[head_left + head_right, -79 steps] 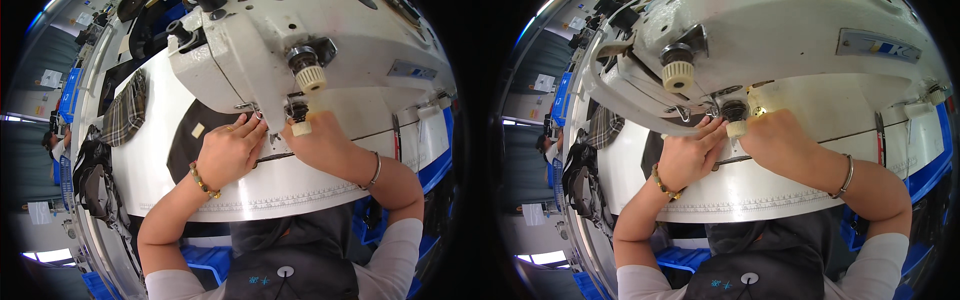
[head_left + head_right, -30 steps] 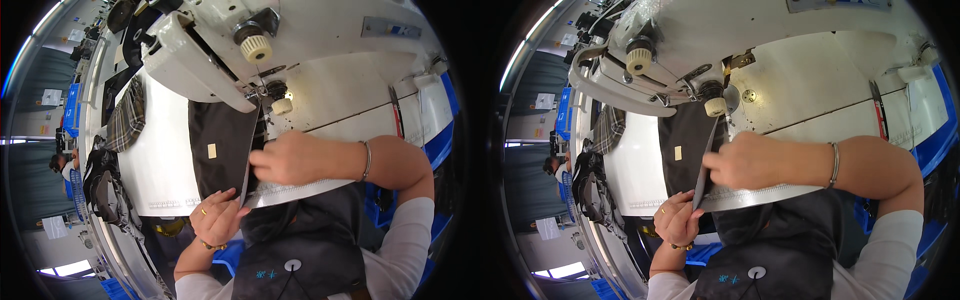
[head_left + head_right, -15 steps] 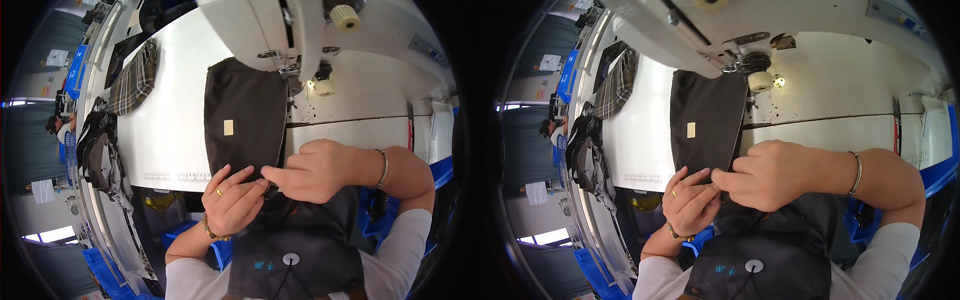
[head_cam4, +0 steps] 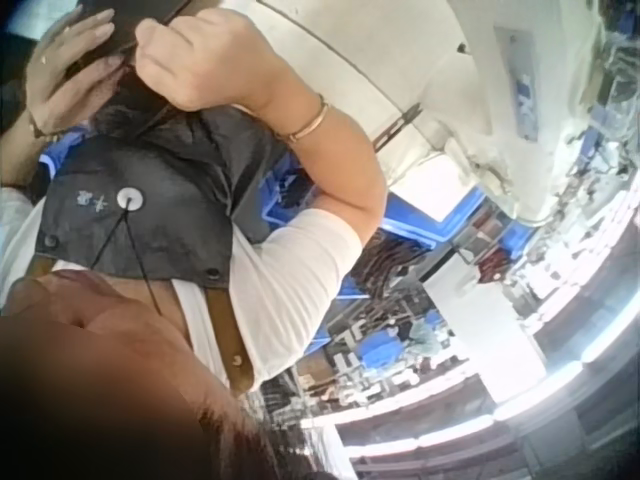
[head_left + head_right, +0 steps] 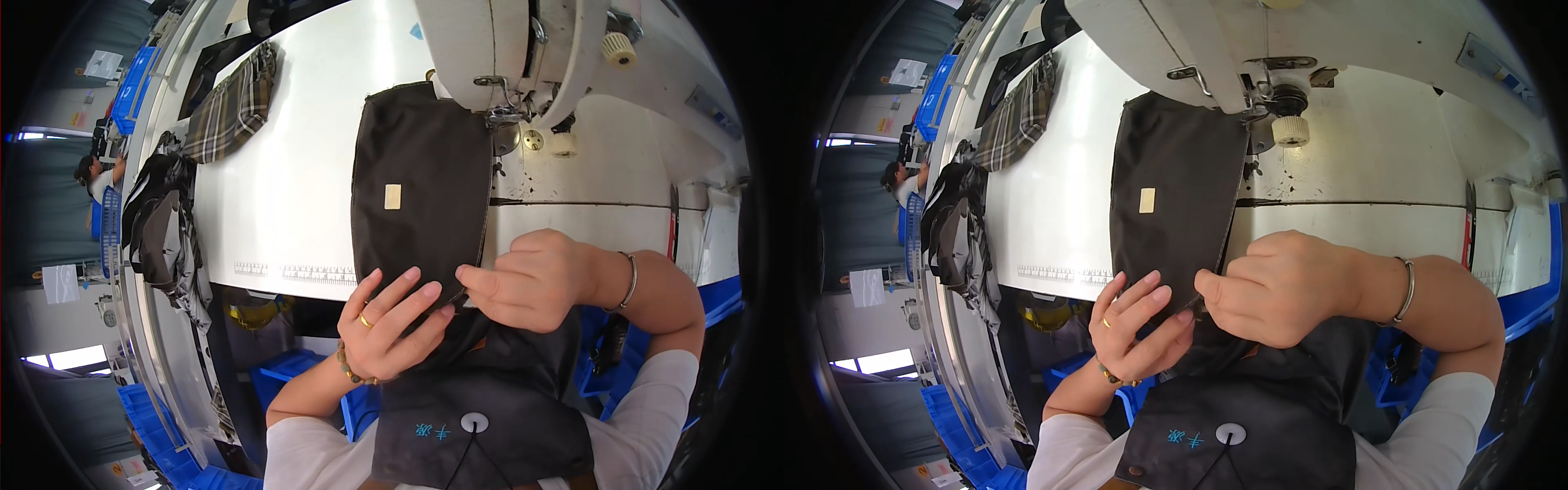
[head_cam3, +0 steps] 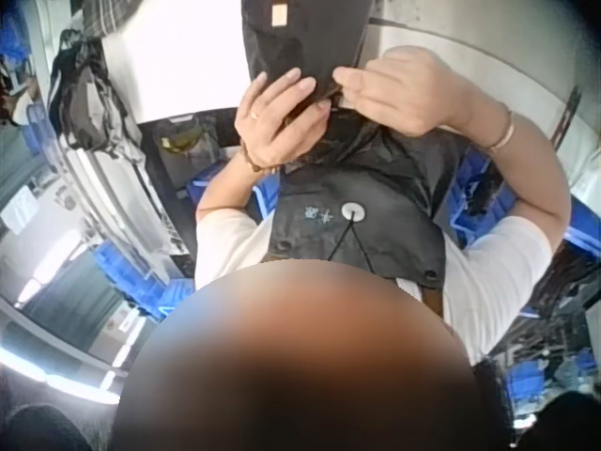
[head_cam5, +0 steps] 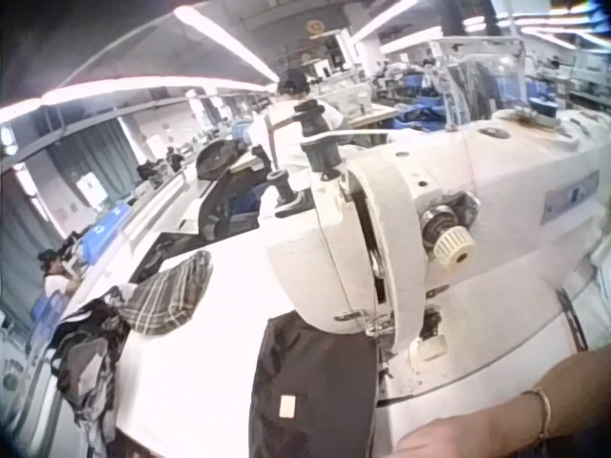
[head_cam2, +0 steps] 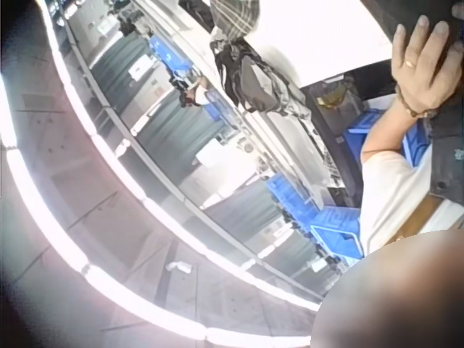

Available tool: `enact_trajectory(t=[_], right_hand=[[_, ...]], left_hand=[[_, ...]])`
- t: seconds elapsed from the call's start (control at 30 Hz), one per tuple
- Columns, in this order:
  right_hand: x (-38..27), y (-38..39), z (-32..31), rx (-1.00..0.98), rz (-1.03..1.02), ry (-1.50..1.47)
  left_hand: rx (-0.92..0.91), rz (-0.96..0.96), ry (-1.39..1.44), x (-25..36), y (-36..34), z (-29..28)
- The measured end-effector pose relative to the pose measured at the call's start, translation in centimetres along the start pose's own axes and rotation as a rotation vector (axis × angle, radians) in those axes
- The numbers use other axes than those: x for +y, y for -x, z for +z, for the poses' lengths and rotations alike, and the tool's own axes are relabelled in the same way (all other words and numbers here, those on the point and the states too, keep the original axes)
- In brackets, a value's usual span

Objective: Sewing pieces of fabric together to assemble a pouch using an industrial sewing machine.

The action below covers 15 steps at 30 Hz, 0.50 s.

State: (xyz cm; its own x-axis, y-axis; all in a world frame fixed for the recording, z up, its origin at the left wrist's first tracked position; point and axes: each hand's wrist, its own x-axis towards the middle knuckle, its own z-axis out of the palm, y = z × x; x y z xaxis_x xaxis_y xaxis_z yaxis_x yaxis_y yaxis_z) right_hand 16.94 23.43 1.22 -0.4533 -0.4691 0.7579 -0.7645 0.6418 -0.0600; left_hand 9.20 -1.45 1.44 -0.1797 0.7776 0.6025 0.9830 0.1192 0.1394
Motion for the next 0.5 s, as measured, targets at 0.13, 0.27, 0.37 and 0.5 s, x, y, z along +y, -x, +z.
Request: enact_trajectory(t=[0.13,0.27,0.37,0.5], right_hand=[[0.0,-0.2,0.0,0.007,-0.007,0.031],[0.0,-0.4,-0.1,0.012,-0.004,0.045],[-0.1,-0.6,0.0,0.009,-0.002,0.08],[-0.3,-0.7,0.3,0.021,0.011,0.063]], left_hand=[[0.062,0.014,-0.046,0.1,-0.1,0.3],[-0.017,-0.103,-0.139,0.0,-0.6,-0.3],[0.004,-0.075,-0.173,-0.2,-0.9,-0.7],[-0.01,0.002,-0.152,-0.2,-1.0,-0.8]])
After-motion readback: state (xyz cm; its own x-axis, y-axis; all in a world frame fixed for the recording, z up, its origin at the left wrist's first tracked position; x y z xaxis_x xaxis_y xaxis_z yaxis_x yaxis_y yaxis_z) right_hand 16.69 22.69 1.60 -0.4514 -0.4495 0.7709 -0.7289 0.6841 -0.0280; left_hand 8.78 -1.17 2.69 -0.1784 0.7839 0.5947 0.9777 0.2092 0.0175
